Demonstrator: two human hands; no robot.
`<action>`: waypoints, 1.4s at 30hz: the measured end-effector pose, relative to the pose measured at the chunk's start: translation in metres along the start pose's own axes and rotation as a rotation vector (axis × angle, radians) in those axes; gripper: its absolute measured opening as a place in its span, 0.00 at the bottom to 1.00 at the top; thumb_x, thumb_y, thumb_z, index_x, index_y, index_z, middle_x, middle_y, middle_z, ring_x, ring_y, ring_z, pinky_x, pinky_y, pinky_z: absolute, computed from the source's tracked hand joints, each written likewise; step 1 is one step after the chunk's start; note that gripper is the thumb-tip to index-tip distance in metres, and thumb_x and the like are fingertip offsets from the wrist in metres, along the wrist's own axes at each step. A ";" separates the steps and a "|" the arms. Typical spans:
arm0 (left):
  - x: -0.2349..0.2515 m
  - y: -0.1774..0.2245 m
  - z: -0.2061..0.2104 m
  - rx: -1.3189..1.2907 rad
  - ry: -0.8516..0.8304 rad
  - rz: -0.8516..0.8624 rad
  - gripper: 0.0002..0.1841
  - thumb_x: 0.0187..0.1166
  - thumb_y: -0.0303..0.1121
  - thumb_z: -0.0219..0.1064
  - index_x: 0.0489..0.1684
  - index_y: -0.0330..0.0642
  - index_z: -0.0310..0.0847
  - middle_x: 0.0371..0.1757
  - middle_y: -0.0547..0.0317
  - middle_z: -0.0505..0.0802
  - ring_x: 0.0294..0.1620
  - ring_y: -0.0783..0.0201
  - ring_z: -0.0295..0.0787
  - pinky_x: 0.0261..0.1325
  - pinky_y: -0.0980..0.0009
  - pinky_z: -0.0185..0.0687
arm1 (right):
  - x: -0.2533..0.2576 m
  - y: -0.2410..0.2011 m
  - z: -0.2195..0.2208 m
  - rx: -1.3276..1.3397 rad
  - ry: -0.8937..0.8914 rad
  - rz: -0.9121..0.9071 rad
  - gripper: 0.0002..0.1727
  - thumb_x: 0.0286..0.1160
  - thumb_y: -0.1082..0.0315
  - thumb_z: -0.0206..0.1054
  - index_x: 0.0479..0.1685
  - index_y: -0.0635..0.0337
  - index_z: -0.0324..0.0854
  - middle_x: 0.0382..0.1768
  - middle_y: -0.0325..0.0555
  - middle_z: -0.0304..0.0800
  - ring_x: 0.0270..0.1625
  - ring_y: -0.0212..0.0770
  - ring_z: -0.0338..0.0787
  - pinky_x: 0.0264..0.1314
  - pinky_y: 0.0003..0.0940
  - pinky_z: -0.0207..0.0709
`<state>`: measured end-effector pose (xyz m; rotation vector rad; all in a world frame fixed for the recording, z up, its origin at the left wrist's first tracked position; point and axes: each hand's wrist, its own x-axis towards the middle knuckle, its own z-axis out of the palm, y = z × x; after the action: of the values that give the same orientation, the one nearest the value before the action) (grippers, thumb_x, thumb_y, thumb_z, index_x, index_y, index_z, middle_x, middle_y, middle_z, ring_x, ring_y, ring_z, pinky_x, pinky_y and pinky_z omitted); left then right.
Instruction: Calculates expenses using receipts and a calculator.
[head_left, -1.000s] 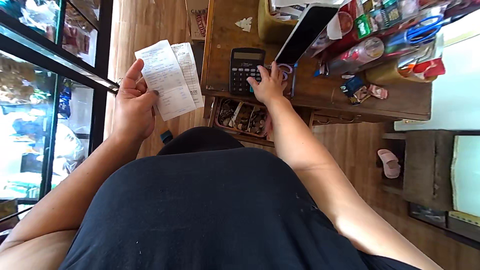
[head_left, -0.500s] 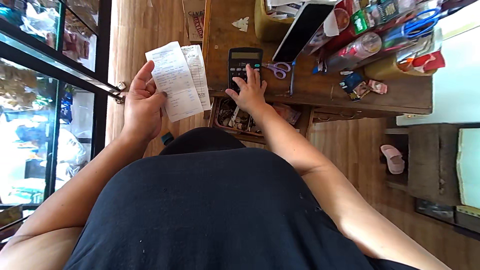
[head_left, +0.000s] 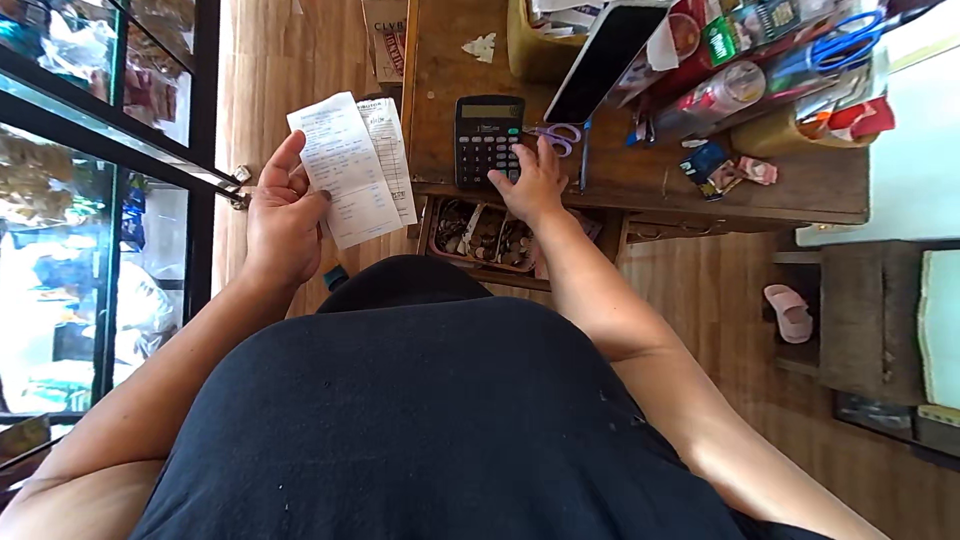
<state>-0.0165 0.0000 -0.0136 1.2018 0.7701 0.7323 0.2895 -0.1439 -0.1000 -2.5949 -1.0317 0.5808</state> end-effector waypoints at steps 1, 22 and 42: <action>0.001 -0.002 0.000 0.012 -0.005 -0.002 0.38 0.75 0.09 0.53 0.90 0.39 0.50 0.67 0.53 0.90 0.60 0.59 0.93 0.62 0.59 0.92 | -0.003 0.002 0.001 -0.002 -0.008 -0.003 0.41 0.81 0.38 0.64 0.89 0.49 0.66 0.95 0.62 0.41 0.95 0.69 0.41 0.84 0.80 0.40; 0.005 -0.004 0.005 0.002 -0.039 0.005 0.38 0.75 0.09 0.52 0.89 0.39 0.52 0.64 0.53 0.90 0.59 0.59 0.93 0.62 0.57 0.92 | -0.016 -0.014 0.025 -0.088 0.000 -0.194 0.35 0.83 0.37 0.61 0.84 0.44 0.74 0.95 0.58 0.45 0.95 0.68 0.45 0.83 0.82 0.40; -0.001 -0.006 0.007 0.025 -0.049 0.002 0.38 0.75 0.10 0.53 0.89 0.39 0.52 0.64 0.55 0.91 0.58 0.60 0.94 0.61 0.60 0.92 | 0.001 -0.010 0.012 0.016 0.029 -0.047 0.39 0.82 0.36 0.60 0.87 0.49 0.70 0.95 0.60 0.45 0.95 0.68 0.45 0.84 0.80 0.42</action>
<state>-0.0103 -0.0057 -0.0175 1.2387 0.7398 0.6940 0.2788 -0.1348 -0.1065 -2.5500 -1.0716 0.5362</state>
